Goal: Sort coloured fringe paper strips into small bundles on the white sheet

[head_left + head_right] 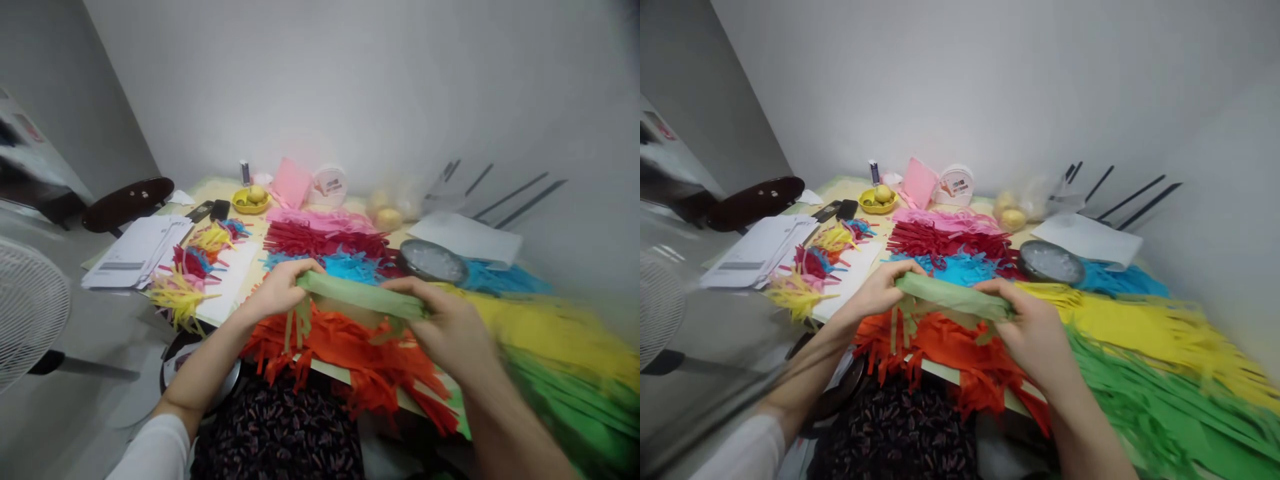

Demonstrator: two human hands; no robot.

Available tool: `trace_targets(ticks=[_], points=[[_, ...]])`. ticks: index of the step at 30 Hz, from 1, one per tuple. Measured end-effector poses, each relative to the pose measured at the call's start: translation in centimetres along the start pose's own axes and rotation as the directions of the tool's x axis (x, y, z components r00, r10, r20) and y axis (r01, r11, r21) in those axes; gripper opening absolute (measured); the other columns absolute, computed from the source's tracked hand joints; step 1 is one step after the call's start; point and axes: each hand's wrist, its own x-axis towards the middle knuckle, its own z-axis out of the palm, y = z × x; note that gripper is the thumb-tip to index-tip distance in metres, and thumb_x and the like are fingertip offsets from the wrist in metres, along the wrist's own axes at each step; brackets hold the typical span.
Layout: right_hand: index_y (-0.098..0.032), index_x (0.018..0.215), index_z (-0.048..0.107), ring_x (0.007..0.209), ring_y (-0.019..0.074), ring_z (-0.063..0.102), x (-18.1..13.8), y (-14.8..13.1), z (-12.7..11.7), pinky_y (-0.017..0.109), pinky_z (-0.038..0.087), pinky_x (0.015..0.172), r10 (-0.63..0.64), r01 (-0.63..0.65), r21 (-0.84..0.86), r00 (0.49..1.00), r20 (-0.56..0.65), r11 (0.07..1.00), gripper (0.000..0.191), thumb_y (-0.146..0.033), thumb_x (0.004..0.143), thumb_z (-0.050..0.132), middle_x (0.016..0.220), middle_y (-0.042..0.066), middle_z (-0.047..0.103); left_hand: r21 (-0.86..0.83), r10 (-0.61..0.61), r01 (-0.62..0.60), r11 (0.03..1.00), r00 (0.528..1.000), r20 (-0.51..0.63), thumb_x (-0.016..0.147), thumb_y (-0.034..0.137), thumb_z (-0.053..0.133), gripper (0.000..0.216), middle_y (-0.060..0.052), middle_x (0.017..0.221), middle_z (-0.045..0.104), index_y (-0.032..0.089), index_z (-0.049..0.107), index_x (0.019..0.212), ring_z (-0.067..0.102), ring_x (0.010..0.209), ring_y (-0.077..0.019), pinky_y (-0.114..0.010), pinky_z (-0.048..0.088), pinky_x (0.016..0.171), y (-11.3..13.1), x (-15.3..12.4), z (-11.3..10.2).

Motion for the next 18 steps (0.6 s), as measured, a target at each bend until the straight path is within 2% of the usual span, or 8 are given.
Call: trace_targets(ticks=[3, 5, 8, 10, 14, 16, 18], points=[[-0.025, 0.095, 0.075, 0.078, 0.0213, 0.069, -0.5, 0.7, 0.5, 0.029, 0.054, 0.069, 0.127, -0.121, 0.175, 0.992, -0.020, 0.977, 0.029, -0.018, 0.072, 0.060, 0.091, 0.001, 0.076, -0.138, 0.009, -0.007, 0.990, 1.000, 0.018, 0.073, 0.008, 0.054, 0.037, -0.006, 0.105, 0.074, 0.015, 0.072, 0.104, 0.067, 0.096, -0.0198, -0.026, 0.050, 0.084, 0.0, -0.2, -0.2], [-0.026, 0.096, 0.077, 0.081, 0.0218, 0.069, -1.0, 1.1, 1.0, 0.029, 0.054, 0.068, 0.210, -0.202, 0.306, 0.978, 0.007, 0.931, 0.024, -0.024, 0.074, 0.066, 0.095, 0.002, 0.076, -0.246, 0.000, 0.006, 0.969, 1.000, 0.025, 0.079, 0.015, 0.059, 0.037, -0.006, 0.120, 0.071, 0.019, 0.072, 0.114, 0.065, 0.110, -0.0215, -0.027, 0.049, 0.093, -0.1, -0.5, -0.3], [-0.027, 0.087, 0.080, 0.082, 0.0208, 0.069, -1.6, 1.2, 1.5, 0.028, 0.053, 0.068, 0.296, -0.275, 0.457, 0.955, 0.027, 0.846, 0.015, -0.029, 0.075, 0.071, 0.092, 0.003, 0.076, -0.348, -0.009, 0.038, 0.937, 0.996, 0.084, 0.083, 0.025, 0.065, 0.032, -0.007, 0.122, 0.071, 0.020, 0.073, 0.114, 0.064, 0.114, -0.0223, -0.028, 0.049, 0.096, -0.4, -0.8, -0.3], [-0.027, 0.075, 0.080, 0.081, 0.0195, 0.067, -1.7, 1.0, 1.7, 0.027, 0.052, 0.068, 0.295, -0.255, 0.530, 0.956, 0.010, 0.809, 0.008, -0.025, 0.073, 0.072, 0.087, 0.003, 0.074, -0.365, -0.006, 0.059, 0.929, 0.990, 0.144, 0.082, 0.025, 0.065, 0.025, -0.009, 0.113, 0.075, 0.018, 0.077, 0.103, 0.068, 0.106, -0.0222, -0.028, 0.050, 0.092, -0.7, -1.0, -0.4], [-0.028, 0.061, 0.076, 0.071, 0.0153, 0.063, -1.7, 1.0, 1.6, 0.024, 0.048, 0.060, 0.257, -0.219, 0.636, 0.966, 0.034, 0.740, 0.014, -0.017, 0.069, 0.072, 0.079, 0.000, 0.067, -0.335, 0.003, 0.065, 0.940, 0.980, 0.200, 0.077, 0.015, 0.059, 0.021, -0.008, 0.089, 0.076, 0.015, 0.079, 0.083, 0.069, 0.084, -0.0182, -0.027, 0.052, 0.080, -1.2, -1.2, -1.0], [-0.028, 0.060, 0.075, 0.070, 0.0143, 0.062, -1.8, 1.2, 1.3, 0.024, 0.047, 0.057, 0.235, -0.228, 0.644, 0.969, 0.076, 0.730, 0.016, -0.015, 0.068, 0.070, 0.083, 0.000, 0.066, -0.301, 0.065, 0.013, 0.954, 0.967, 0.248, 0.075, 0.015, 0.059, 0.021, -0.007, 0.090, 0.075, 0.015, 0.079, 0.084, 0.068, 0.085, -0.0179, -0.028, 0.051, 0.083, -1.1, -1.2, -1.7], [-0.028, 0.062, 0.076, 0.072, 0.0144, 0.063, -2.0, 1.7, 0.9, 0.023, 0.047, 0.057, 0.194, -0.223, 0.618, 0.974, 0.115, 0.754, 0.019, -0.012, 0.068, 0.067, 0.088, 0.000, 0.065, -0.281, 0.140, -0.040, 0.959, 0.928, 0.346, 0.075, 0.019, 0.066, 0.025, -0.008, 0.105, 0.073, 0.017, 0.077, 0.097, 0.066, 0.099, -0.0214, -0.032, 0.049, 0.093, -0.8, -1.3, -2.5]])
